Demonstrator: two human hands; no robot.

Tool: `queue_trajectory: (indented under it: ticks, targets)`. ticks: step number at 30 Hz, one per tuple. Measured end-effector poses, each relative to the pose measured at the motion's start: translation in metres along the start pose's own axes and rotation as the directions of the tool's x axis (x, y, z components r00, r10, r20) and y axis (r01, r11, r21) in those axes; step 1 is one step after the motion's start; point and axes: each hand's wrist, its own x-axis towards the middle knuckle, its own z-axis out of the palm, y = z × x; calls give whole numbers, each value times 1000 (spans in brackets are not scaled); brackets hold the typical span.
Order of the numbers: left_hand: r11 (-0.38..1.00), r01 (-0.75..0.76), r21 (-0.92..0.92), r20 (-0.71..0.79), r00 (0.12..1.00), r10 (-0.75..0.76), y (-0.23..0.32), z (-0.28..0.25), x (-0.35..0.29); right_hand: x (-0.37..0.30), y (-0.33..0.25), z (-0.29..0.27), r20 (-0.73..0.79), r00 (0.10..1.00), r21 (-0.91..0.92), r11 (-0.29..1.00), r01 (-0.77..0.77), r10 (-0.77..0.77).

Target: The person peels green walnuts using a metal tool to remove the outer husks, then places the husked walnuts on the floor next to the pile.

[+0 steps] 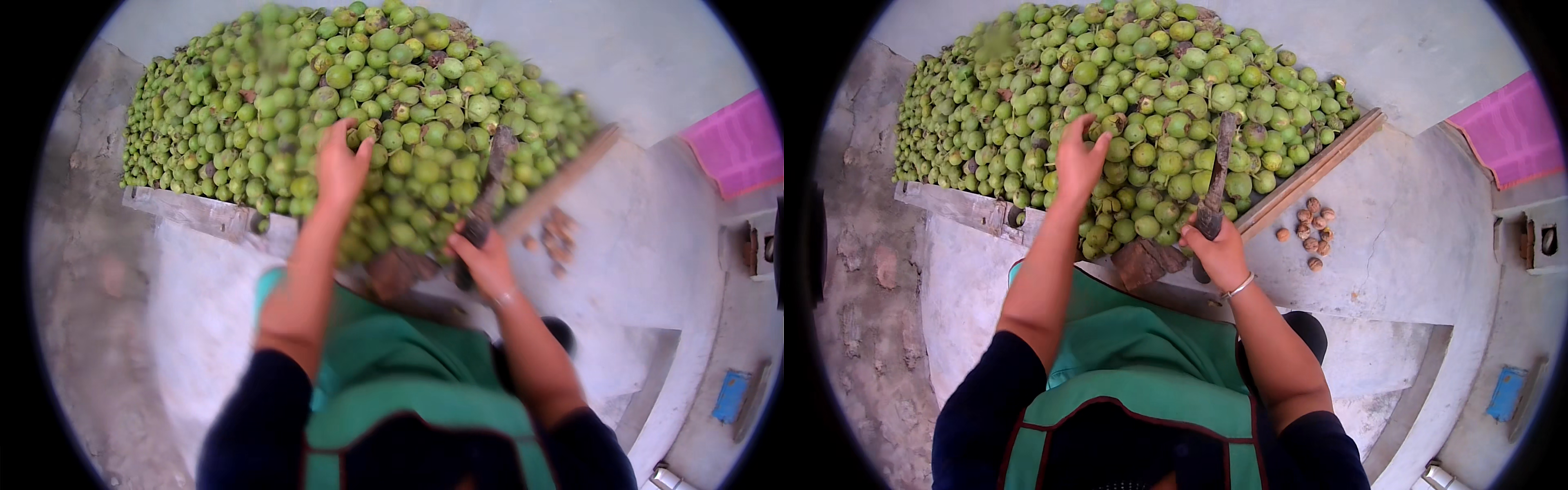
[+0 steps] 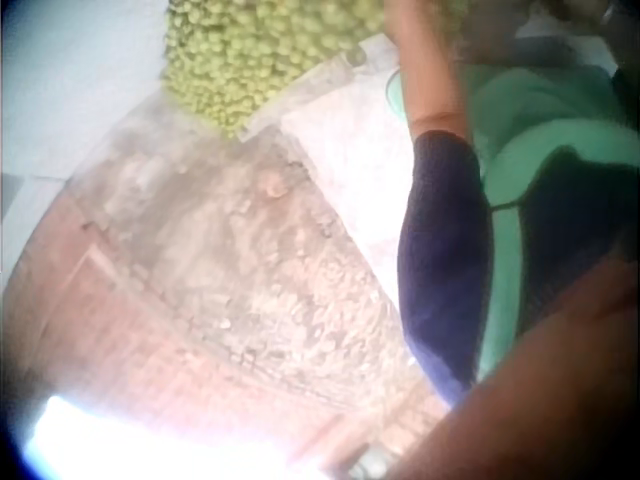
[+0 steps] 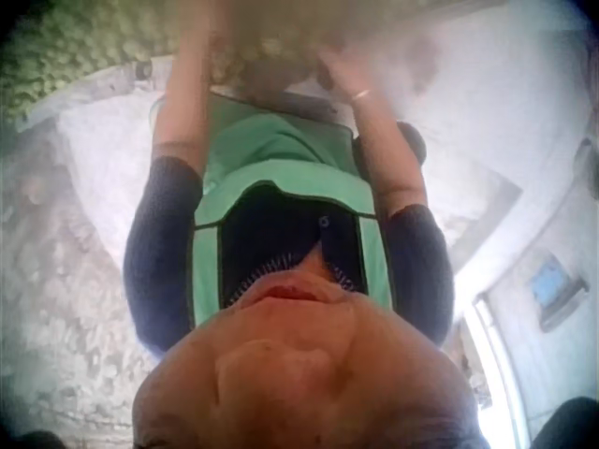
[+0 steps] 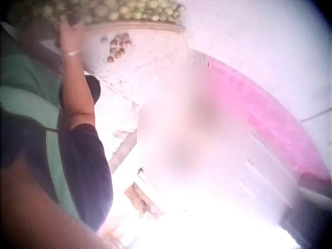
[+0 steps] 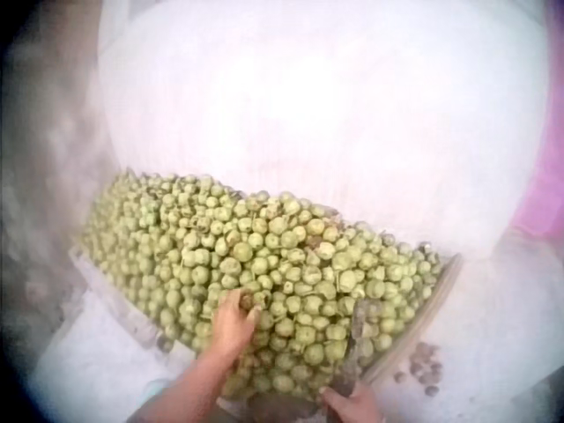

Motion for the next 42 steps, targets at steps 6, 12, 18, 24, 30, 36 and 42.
queue_trajectory:
  ticks: [6, 12, 18, 24, 30, 36, 42]
  targets:
    - [935, -72, 349, 337, 940, -53, 1, 8, 37, 11, 5, -11, 57, 997, -35, 998, 47, -45]
    - [875, 262, -406, 638, 767, 66, 45, -28, -33, 20, 3, -23, 179, 979, 94, 992, 80, -95]
    - [753, 485, -444, 775, 630, 51, 61, -29, -97, 13, 6, -18, 269, 963, 50, 998, -22, 8]
    - [531, 717, -452, 864, 500, 60, 49, -28, -106, -1, 13, -16, 249, 963, 147, 979, -142, 102]
    - [475, 757, -449, 878, 473, 76, 47, -30, -118, -11, 10, -21, 251, 966, -4, 998, -61, 59]
    - [498, 731, -467, 874, 468, 133, 36, -26, -122, -14, 9, -21, 241, 970, -52, 999, 2, 11]
    - [340, 830, -442, 894, 440, 87, 29, -34, -106, -19, -4, -37, 363, 916, -112, 984, -139, 171]
